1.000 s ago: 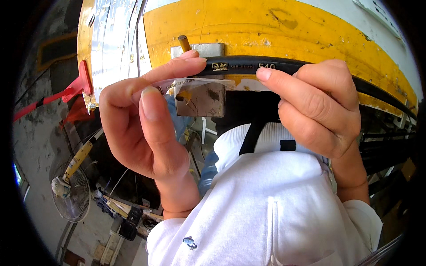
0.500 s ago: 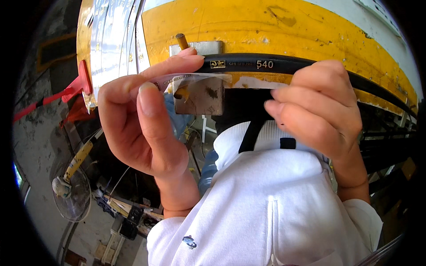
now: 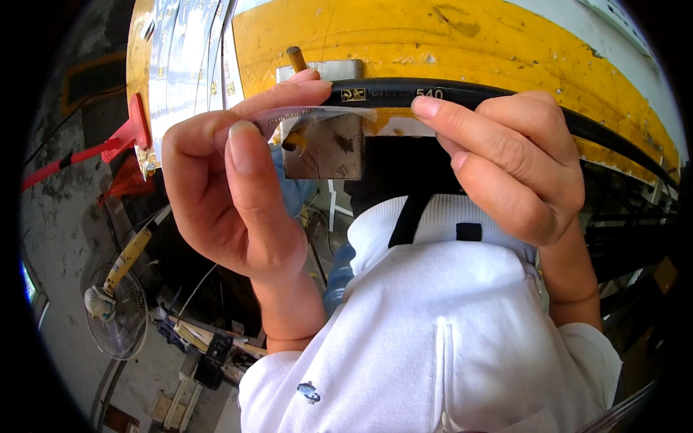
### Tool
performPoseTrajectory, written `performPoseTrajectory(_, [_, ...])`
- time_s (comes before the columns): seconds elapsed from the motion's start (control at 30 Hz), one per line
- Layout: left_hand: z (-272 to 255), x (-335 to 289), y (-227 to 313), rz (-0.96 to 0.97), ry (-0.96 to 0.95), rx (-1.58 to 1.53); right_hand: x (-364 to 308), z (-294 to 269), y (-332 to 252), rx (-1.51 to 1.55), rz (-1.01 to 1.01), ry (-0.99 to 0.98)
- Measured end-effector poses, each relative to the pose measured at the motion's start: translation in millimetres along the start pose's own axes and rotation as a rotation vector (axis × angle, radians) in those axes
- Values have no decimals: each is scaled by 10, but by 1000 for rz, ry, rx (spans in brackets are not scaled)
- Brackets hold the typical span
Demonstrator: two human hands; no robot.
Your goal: The person peels labels from a sheet and carefully applies them onto a long black tube at a workbench.
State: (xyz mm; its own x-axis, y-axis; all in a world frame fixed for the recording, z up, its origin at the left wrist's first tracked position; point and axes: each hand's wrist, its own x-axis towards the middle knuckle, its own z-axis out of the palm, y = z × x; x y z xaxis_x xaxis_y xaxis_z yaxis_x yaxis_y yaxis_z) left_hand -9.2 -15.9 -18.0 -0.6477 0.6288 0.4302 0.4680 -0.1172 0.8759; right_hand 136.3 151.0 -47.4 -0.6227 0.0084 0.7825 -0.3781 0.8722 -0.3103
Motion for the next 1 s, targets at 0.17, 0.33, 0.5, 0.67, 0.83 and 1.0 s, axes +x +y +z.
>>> performPoseTrajectory(0.17, [-12,3,-22,6,-1,-7,-36,-72,-38,72,27,-102])
performPoseTrajectory(0.33, [-14,1,-18,-5,2,2,-26,-29,-10,41,29,-24])
performPoseTrajectory(0.5, [-21,7,-25,15,-8,16,-29,14,3,-3,-8,-5])
performPoseTrajectory(0.67, [-19,-3,-41,23,-4,10,-23,-25,-16,18,-5,-67])
performPoseTrajectory(0.83, [-18,1,-21,19,-4,8,-30,19,47,-12,-45,2])
performPoseTrajectory(1.0, [-13,-4,-53,28,-13,-3,-77,15,23,-20,-46,-26])
